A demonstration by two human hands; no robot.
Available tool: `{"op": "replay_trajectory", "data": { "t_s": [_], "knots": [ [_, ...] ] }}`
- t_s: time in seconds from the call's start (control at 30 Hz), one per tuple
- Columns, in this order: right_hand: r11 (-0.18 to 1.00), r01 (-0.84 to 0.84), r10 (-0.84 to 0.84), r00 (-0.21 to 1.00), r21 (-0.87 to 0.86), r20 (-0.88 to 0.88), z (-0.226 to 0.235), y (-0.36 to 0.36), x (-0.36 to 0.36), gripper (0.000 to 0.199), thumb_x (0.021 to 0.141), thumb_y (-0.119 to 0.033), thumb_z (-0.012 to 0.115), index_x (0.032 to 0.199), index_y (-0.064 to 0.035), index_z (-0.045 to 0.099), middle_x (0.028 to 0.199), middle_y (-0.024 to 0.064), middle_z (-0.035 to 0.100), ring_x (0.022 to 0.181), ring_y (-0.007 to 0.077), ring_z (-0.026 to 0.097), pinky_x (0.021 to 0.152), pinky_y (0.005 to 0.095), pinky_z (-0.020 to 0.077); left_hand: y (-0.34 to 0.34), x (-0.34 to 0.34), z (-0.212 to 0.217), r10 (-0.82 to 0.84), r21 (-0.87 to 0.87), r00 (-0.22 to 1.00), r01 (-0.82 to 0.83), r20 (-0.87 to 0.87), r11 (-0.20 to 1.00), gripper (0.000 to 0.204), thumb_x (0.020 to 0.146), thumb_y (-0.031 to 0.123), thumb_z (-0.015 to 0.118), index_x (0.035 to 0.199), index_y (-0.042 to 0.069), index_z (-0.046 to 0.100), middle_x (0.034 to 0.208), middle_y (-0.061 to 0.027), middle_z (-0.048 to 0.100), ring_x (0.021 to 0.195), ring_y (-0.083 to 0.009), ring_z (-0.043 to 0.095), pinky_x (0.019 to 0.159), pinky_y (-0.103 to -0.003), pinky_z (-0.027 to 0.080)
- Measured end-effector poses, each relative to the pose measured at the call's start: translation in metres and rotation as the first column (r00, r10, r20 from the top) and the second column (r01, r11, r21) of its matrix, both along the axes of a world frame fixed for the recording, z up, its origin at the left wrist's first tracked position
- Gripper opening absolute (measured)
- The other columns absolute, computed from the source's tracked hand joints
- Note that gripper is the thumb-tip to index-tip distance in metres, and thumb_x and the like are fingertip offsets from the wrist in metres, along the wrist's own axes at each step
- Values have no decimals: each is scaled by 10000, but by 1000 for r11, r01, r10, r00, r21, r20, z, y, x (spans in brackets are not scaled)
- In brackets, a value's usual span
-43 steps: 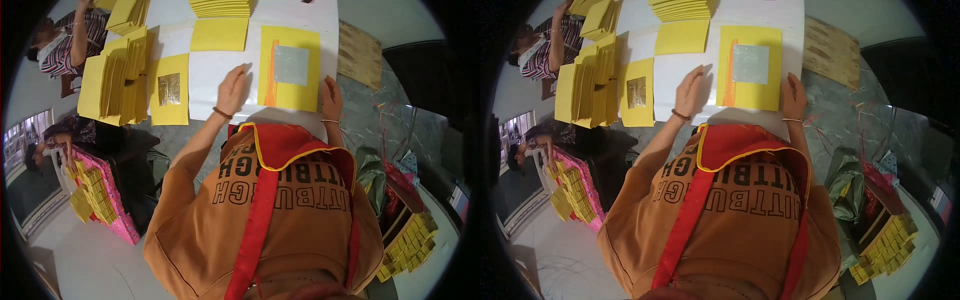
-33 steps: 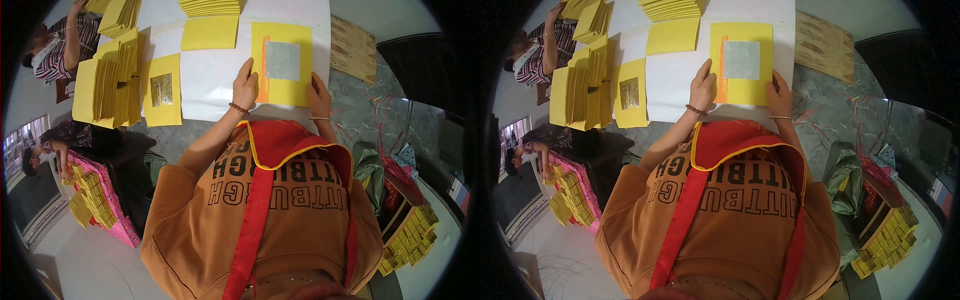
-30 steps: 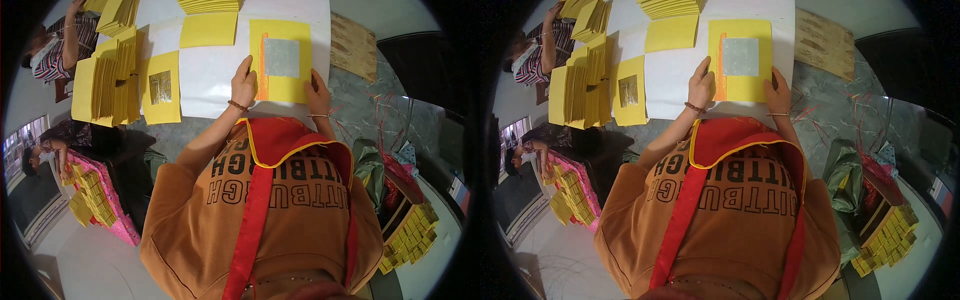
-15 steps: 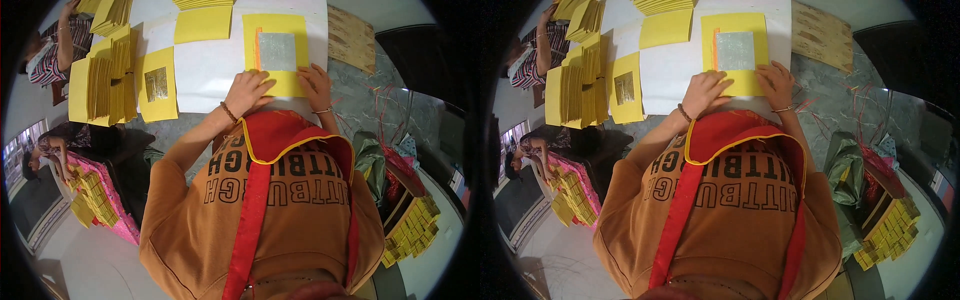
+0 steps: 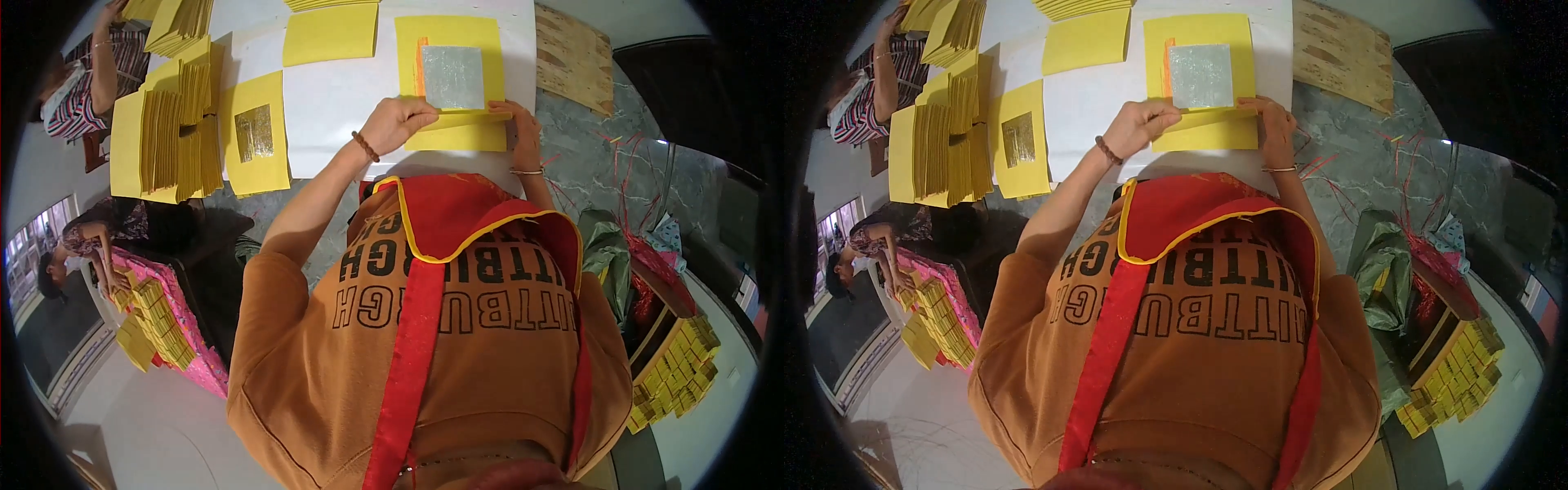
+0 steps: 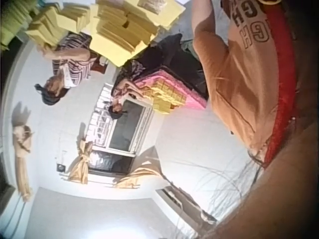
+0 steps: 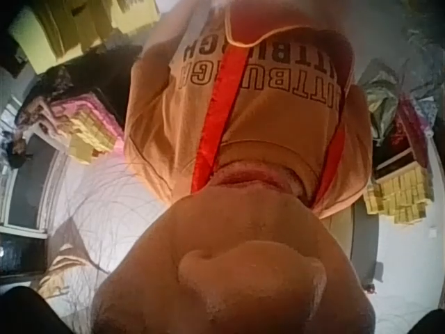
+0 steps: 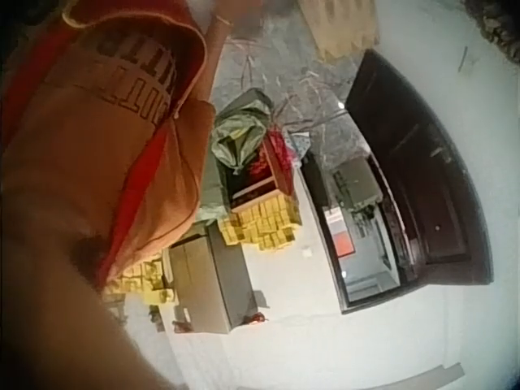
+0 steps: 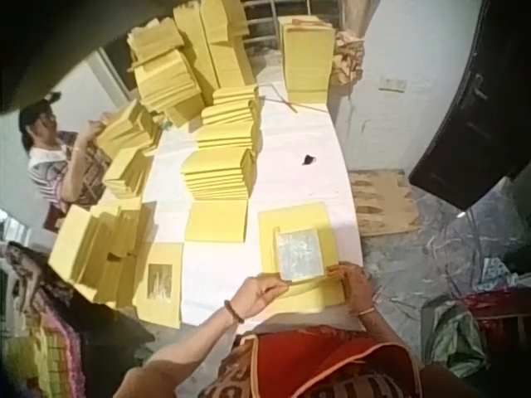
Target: Sorting and stacking yellow paper sheets with silver foil squares.
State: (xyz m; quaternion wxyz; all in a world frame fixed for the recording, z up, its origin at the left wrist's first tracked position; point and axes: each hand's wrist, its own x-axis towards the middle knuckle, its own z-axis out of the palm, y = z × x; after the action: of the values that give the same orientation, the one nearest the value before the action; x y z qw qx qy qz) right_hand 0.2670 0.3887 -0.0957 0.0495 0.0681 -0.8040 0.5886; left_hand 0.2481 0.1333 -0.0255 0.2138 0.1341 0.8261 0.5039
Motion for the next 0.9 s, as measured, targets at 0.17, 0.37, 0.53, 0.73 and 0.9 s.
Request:
{"op": "replay_trajectory", "data": {
  "t_s": [0.17,0.37,0.53,0.73,0.9],
  "knots": [
    [1000,5,-6,999,7,39,-1,0,0,418,953,-278,278,983,-97,654,1066,33,628,1066,171,508,935,320,227,-8,-17,-11,-87,72,986,78,139,994,192,853,200,606,904,24,663,811,-61,655,748,-128,593,690,-266,472],
    [1000,12,-11,999,-14,31,-26,12,0,324,923,-265,389,1023,-94,644,1090,38,617,1069,167,507,938,327,227,-5,-28,6,-125,0,959,129,254,992,220,837,210,618,932,18,667,850,-66,652,827,-131,593,755,-272,471],
    [993,-29,29,1000,112,0,-25,13,3,318,795,-300,620,1067,-137,627,1134,27,597,1089,168,499,955,357,220,-4,-34,11,-148,-21,951,160,272,987,231,838,217,616,945,18,667,879,-65,654,847,-131,591,766,-269,472],
    [971,-37,49,998,238,-46,-7,7,1,372,711,-271,708,1055,-151,631,1117,14,603,1091,177,507,953,371,237,-6,-32,5,-146,-16,950,156,277,988,260,841,249,615,958,22,661,890,-61,658,851,-128,590,755,-265,477],
    [979,23,-10,998,203,-67,-1,0,-1,253,768,-142,673,997,-42,635,913,38,655,834,123,600,755,275,464,-18,-18,3,-204,120,975,194,84,974,433,806,315,659,1141,54,577,1105,-95,600,975,-181,558,836,-294,453]
  ]
}}
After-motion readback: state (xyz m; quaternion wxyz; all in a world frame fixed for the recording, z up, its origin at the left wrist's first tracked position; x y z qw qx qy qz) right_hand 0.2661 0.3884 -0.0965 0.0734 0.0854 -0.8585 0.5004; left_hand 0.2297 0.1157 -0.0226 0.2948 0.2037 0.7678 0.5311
